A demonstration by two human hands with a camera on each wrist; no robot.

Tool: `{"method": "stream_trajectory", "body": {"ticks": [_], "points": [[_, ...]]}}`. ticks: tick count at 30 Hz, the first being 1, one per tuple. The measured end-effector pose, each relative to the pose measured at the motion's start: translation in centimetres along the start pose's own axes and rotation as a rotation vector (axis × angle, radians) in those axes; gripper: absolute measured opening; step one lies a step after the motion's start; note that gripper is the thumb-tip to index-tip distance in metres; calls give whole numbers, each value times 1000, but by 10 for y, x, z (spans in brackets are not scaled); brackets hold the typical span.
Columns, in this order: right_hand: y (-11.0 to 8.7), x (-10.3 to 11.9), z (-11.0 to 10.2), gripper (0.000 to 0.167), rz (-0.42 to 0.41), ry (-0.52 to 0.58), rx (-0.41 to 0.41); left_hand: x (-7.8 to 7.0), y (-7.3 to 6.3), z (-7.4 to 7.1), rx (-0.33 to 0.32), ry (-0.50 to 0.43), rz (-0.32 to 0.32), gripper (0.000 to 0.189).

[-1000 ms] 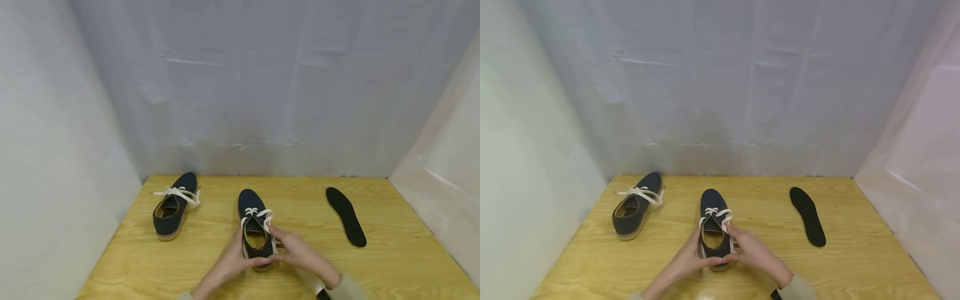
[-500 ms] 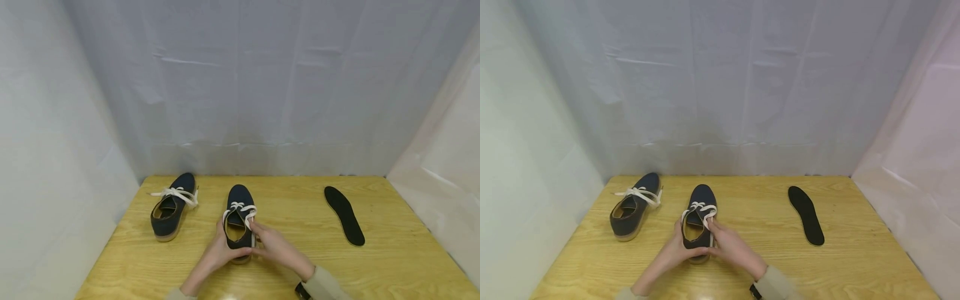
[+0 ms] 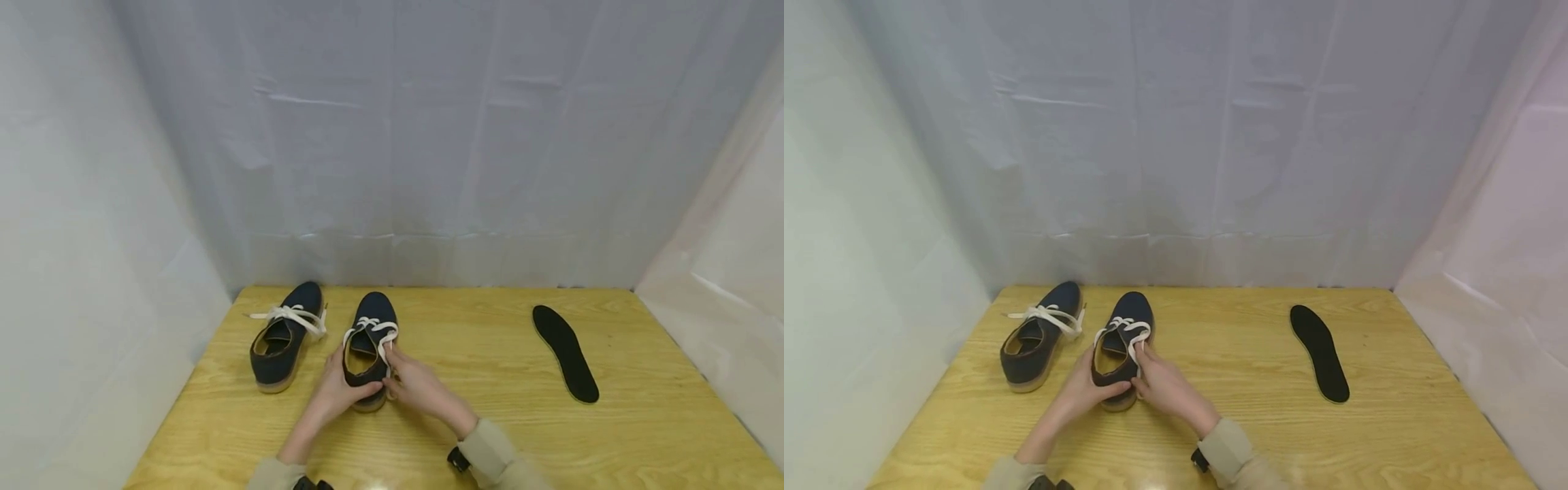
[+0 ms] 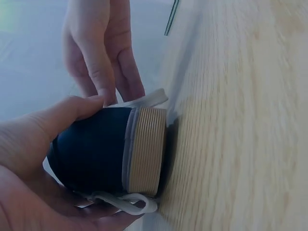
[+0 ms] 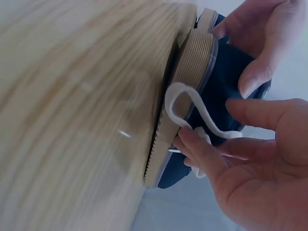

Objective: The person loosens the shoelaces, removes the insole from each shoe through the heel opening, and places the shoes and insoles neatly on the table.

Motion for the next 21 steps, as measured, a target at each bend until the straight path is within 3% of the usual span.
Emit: {"method": "stream_trajectory", "body": {"ticks": [6,13,21], "points": [[9,3,9,57,36,11,-31,2,3,-4,-44,-7,37,105],[11,3,12,50,49,20,-59,7,2,-2,-42,3,-15,105],[16,7,14,51,70,-31,-61,4,3,-5,-36,12,1,105]]}}
Point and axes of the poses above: each hand's wrist, its own y-axis towards the middle knuckle, its own z-axis out of the palm, x = y × z, the point moved 5 cm from there along y, towards the middle knuckle, and after that the axes turned 15 degrees about -x, right-handed, at the moved point
